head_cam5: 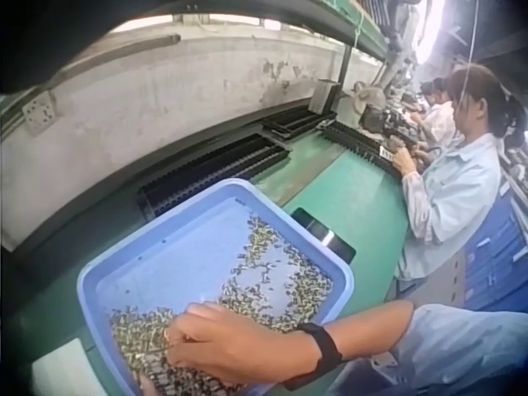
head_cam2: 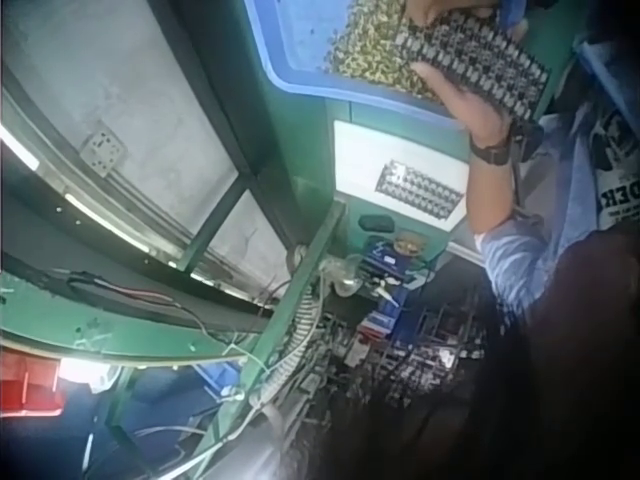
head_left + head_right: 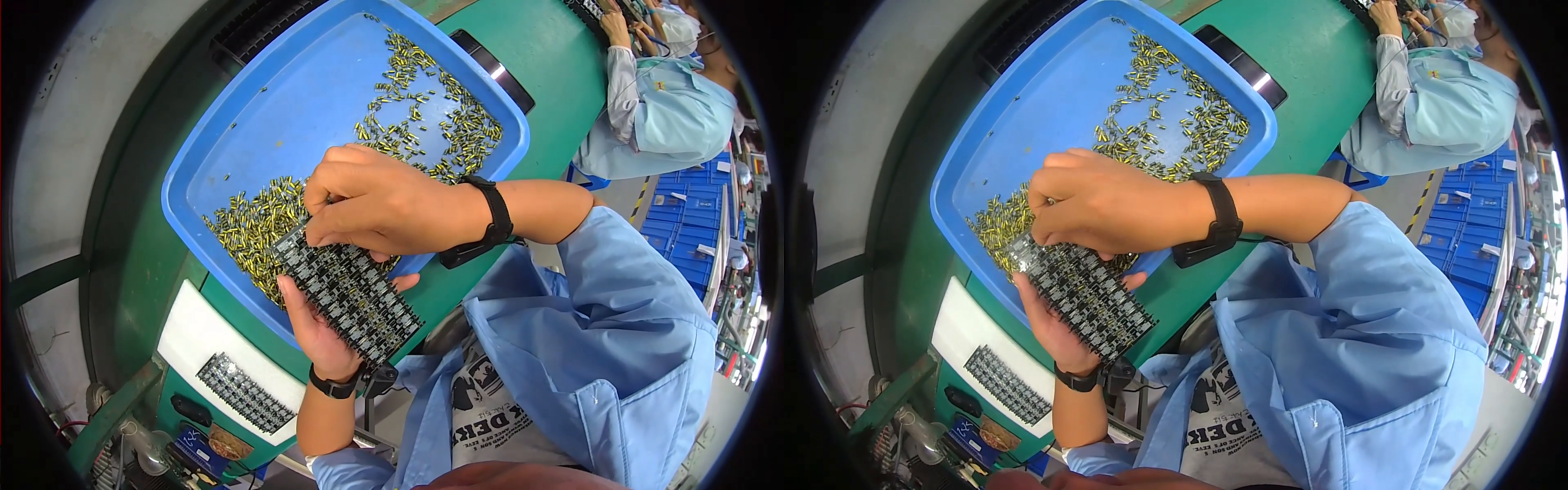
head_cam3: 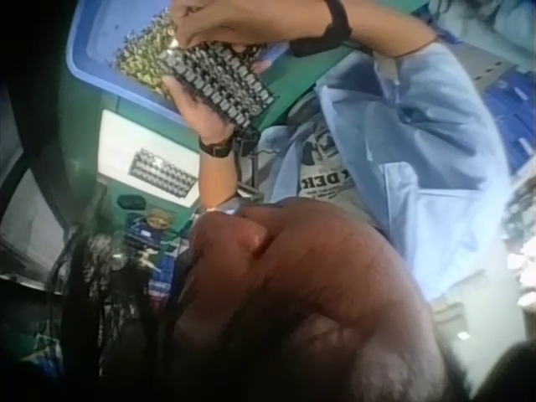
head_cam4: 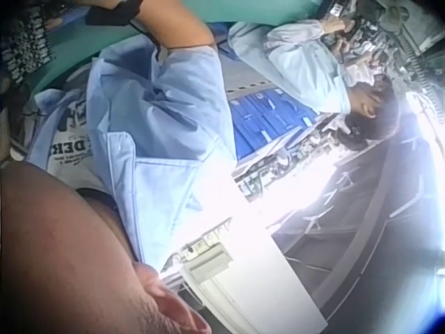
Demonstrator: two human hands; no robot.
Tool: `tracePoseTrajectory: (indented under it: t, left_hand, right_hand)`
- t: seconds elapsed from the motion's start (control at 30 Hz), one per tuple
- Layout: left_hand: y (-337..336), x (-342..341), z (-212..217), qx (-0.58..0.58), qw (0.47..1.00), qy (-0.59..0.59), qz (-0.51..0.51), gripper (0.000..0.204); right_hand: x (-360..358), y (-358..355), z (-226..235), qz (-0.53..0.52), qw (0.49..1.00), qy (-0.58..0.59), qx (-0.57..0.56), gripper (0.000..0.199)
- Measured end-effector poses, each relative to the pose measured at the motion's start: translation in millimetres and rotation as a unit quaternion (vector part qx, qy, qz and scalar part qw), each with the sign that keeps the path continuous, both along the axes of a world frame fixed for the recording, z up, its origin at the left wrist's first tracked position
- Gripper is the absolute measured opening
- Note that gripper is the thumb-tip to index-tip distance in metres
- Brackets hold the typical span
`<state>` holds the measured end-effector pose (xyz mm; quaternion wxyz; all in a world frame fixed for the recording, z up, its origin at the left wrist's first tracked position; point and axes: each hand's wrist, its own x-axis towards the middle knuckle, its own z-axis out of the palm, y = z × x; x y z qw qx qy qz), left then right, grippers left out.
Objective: The person picks up a circuit board and inserts small electronic components into it by hand from a blue tray. After filling the board, the person sets it down on a white pad and picks up another to repeat the process.
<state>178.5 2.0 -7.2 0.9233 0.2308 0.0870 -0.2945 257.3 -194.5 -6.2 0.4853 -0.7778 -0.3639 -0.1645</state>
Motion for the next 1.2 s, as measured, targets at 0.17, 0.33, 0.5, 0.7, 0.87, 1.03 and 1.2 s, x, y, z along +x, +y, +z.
tracePoseTrajectory:
  t: [0.17, 0.33, 0.5, 0.7, 0.87, 1.03, 1.2]
  left_hand:
    - [1.3, -0.7, 0.2, 0.033, 0.999, 0.01, -0.009, 0.084]
    - [1.0, 0.7, 1.5, 0.055, 0.998, 0.017, -0.004, 0.081]
    - [7.5, 1.6, 0.6, 0.03, 0.999, 0.018, -0.006, 0.082]
    - [10.0, 2.9, -2.6, -0.009, 1.0, 0.014, -0.007, 0.082]
    - [6.9, 8.7, 5.0, -0.094, 0.995, -0.025, 0.029, 0.084]
    - [12.8, 16.6, 2.6, -0.066, 0.996, 0.021, 0.058, 0.085]
    - [9.3, 16.5, 4.8, -0.094, 0.993, 0.021, 0.068, 0.084]
  right_hand:
    - [-1.6, -3.8, 5.7, -0.005, 0.993, -0.074, -0.096, 0.029]
    - [-0.1, -4.5, 3.3, 0.006, 0.985, -0.119, -0.126, 0.034]
    - [1.4, -10.0, 5.1, 0.033, 0.991, -0.101, -0.087, 0.034]
    - [6.3, -15.4, 9.1, 0.063, 0.99, -0.083, -0.1, 0.031]
    - [6.1, -15.2, 12.3, -0.002, 0.996, 0.087, -0.001, 0.019]
    - [4.9, -21.8, -4.8, 0.146, 0.963, 0.094, -0.208, 0.011]
    - [4.3, -18.2, -17.2, 0.2, 0.949, 0.066, -0.235, 0.01]
